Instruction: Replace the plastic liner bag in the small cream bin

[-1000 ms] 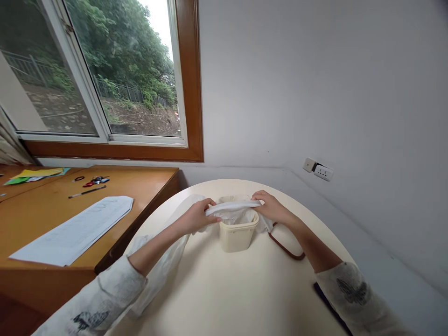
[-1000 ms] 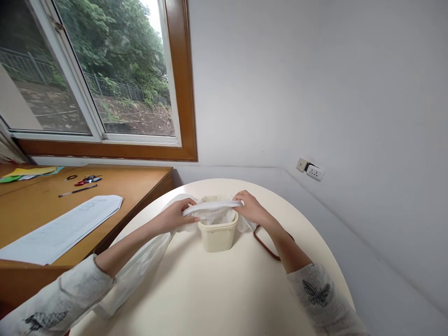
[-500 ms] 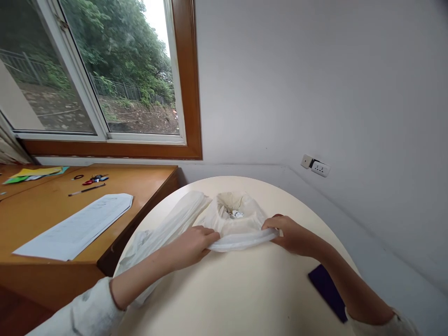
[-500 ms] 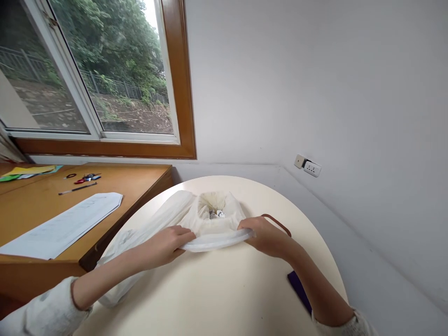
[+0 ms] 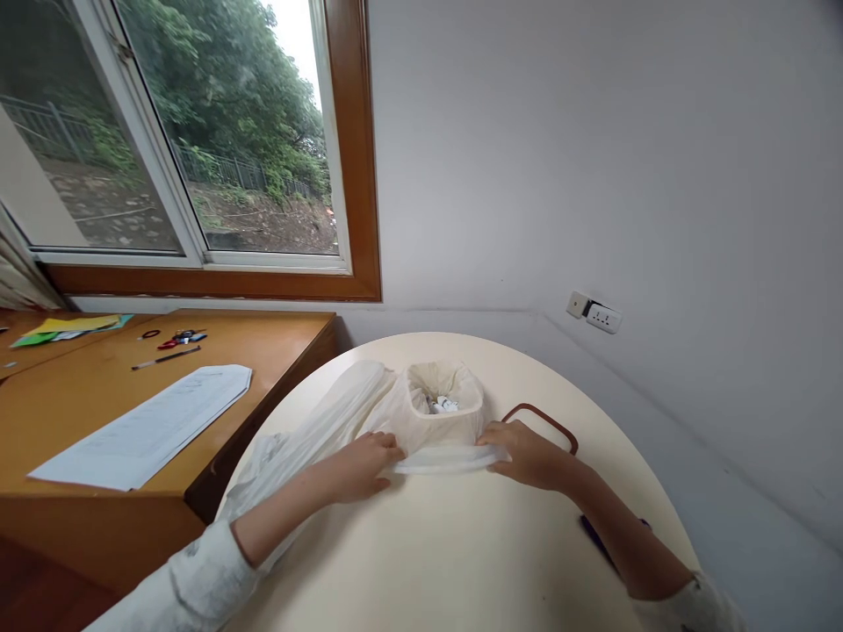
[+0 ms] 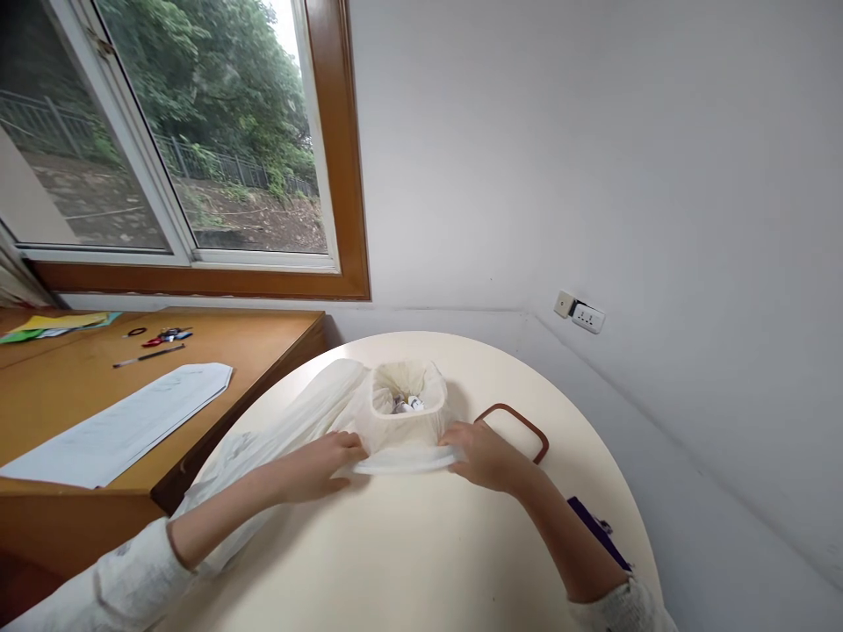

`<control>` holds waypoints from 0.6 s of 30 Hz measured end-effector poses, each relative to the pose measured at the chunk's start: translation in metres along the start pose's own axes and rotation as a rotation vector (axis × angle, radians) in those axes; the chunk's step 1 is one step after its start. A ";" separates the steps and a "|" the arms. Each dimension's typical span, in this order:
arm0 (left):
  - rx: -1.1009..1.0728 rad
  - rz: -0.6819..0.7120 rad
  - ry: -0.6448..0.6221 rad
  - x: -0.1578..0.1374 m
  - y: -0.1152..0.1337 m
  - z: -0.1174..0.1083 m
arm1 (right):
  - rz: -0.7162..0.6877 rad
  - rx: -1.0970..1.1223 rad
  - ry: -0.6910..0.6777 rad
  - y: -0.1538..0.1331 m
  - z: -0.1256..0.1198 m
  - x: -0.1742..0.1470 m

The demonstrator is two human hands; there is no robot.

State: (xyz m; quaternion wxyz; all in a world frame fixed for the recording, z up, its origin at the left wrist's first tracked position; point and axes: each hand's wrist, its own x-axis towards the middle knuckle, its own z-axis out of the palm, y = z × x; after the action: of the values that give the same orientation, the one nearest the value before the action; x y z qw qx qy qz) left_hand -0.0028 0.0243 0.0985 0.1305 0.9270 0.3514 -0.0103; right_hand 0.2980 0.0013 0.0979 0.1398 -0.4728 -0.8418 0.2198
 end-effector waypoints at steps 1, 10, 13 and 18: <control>-0.064 -0.014 -0.055 -0.005 -0.004 -0.003 | 0.012 0.035 -0.040 0.004 -0.004 -0.004; -0.687 -0.160 0.381 -0.013 -0.014 -0.052 | 0.143 0.497 0.398 0.013 -0.033 0.007; -0.835 -0.176 0.753 0.017 0.002 -0.032 | 0.117 0.843 0.556 0.006 -0.013 0.031; -1.138 -0.307 0.841 0.063 0.014 0.012 | 0.192 1.269 0.581 -0.006 0.022 0.065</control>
State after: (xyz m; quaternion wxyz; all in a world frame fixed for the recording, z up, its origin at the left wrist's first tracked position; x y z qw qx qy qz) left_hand 0.0544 0.0521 0.0828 0.4436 0.5813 0.4489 0.5136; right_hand 0.2500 0.0490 0.0836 0.5877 -0.4115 -0.4341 0.5447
